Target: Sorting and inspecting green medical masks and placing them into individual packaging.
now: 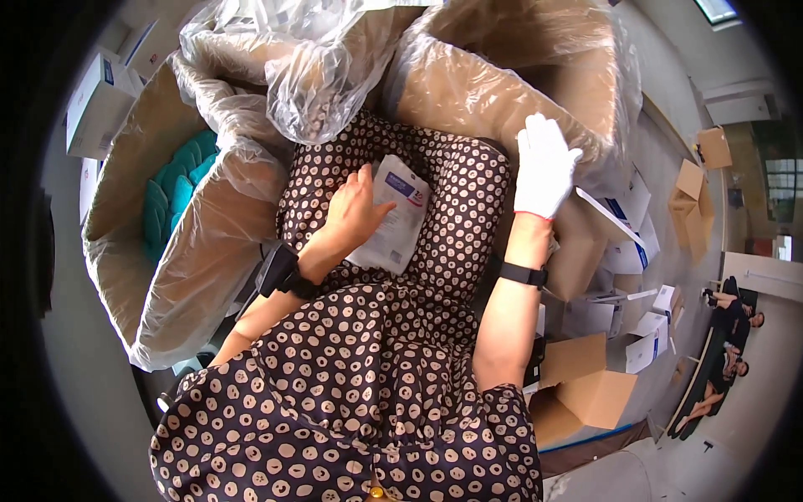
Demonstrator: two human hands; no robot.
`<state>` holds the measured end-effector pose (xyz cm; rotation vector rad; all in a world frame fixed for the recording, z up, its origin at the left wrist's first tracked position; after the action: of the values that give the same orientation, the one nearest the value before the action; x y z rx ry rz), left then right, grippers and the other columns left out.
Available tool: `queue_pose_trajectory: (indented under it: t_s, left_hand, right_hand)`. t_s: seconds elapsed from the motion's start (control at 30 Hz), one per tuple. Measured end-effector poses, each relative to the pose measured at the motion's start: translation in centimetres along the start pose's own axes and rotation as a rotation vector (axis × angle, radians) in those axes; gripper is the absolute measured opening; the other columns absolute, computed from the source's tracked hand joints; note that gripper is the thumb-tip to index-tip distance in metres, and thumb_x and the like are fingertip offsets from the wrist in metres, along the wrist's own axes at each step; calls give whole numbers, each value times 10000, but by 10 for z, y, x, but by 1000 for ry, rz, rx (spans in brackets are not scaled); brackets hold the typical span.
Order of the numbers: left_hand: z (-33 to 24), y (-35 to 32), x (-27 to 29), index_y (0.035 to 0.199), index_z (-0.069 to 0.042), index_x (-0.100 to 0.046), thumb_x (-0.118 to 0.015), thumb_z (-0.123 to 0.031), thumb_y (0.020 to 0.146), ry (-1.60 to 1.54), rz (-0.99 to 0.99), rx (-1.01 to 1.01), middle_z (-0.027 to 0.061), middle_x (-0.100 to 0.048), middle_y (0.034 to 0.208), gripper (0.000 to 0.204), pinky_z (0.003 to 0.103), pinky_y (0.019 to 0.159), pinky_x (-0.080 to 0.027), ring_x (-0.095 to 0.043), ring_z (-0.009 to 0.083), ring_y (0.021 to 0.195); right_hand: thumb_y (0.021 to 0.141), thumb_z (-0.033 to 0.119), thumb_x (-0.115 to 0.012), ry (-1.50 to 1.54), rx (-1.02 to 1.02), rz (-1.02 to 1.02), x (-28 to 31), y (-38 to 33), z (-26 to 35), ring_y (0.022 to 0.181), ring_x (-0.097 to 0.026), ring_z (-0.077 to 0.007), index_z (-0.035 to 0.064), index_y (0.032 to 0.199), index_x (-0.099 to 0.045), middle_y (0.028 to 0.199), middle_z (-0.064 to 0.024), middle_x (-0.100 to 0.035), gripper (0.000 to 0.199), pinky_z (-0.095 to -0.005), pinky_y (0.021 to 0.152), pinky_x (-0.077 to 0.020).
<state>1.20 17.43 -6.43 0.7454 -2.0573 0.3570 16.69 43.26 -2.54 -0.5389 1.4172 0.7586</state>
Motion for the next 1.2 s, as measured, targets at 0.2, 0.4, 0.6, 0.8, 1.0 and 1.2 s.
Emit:
queue_pose_trajectory:
  t_s: [0.2,0.4,0.6,0.8,1.0,1.2]
  left_hand:
    - [20,11,-14,1067,97,-595,-801,-372,684,-90,200,194,266,-636,1013,639,414,783,-510,-637,396,923]
    - [-10,-8,8,951,34,-654,-700,-291,809,-21,-251,-437,156,-629,782,357,392,677,-499,-611,291,691]
    - [-18,-28,32,1085,-9,-555,-642,-123,872,-606,406,-60,159,-649,948,257,330,781,-479,-613,184,866]
    - [-16,-23,95,1297,39,-476,-580,64,855,-908,723,-99,90,-622,1195,455,312,1011,-400,-550,154,1130]
    - [-31,1,85,1183,12,-585,-669,-178,841,-302,1003,-232,130,-663,1073,400,334,875,-495,-611,198,967]
    - [-77,37,42,1049,-28,-678,-774,-200,719,-180,615,-567,139,-657,1014,384,364,831,-500,-634,279,917]
  right_hand:
    - [1012,466,-272,-836,185,-376,8,-45,-3,1318,-388,-317,15,1421,-347,1483,-151,-359,614,-426,1018,-336]
    - [996,214,-430,-1208,203,-398,12,-78,-33,860,-682,-251,-63,1213,-542,1076,-178,-657,369,-269,700,-532]
    - [944,168,-491,-1152,237,-254,1,-88,-38,848,-684,-208,-55,1153,-572,1029,-149,-670,316,-246,701,-536]
    - [767,208,-684,-2573,471,-218,-47,-43,-46,1111,-550,-281,132,1062,-653,1093,-79,-638,306,-396,951,-434]
    - [725,213,-674,-2821,311,-94,-10,-9,-40,930,-614,-272,131,877,-648,818,-40,-656,175,-374,817,-464]
    - [883,127,-406,-1640,854,-406,-10,-5,64,827,-577,-216,53,985,-541,936,-101,-567,184,-310,707,-490]
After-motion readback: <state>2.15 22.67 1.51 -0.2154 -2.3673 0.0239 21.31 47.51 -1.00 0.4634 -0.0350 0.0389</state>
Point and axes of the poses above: each hand's wrist, its own y-axis towards the middle knuckle, its own x-axis out of the back of the hand, z = x × y, the point moved 7 cm from there along y, towards the middle knuckle
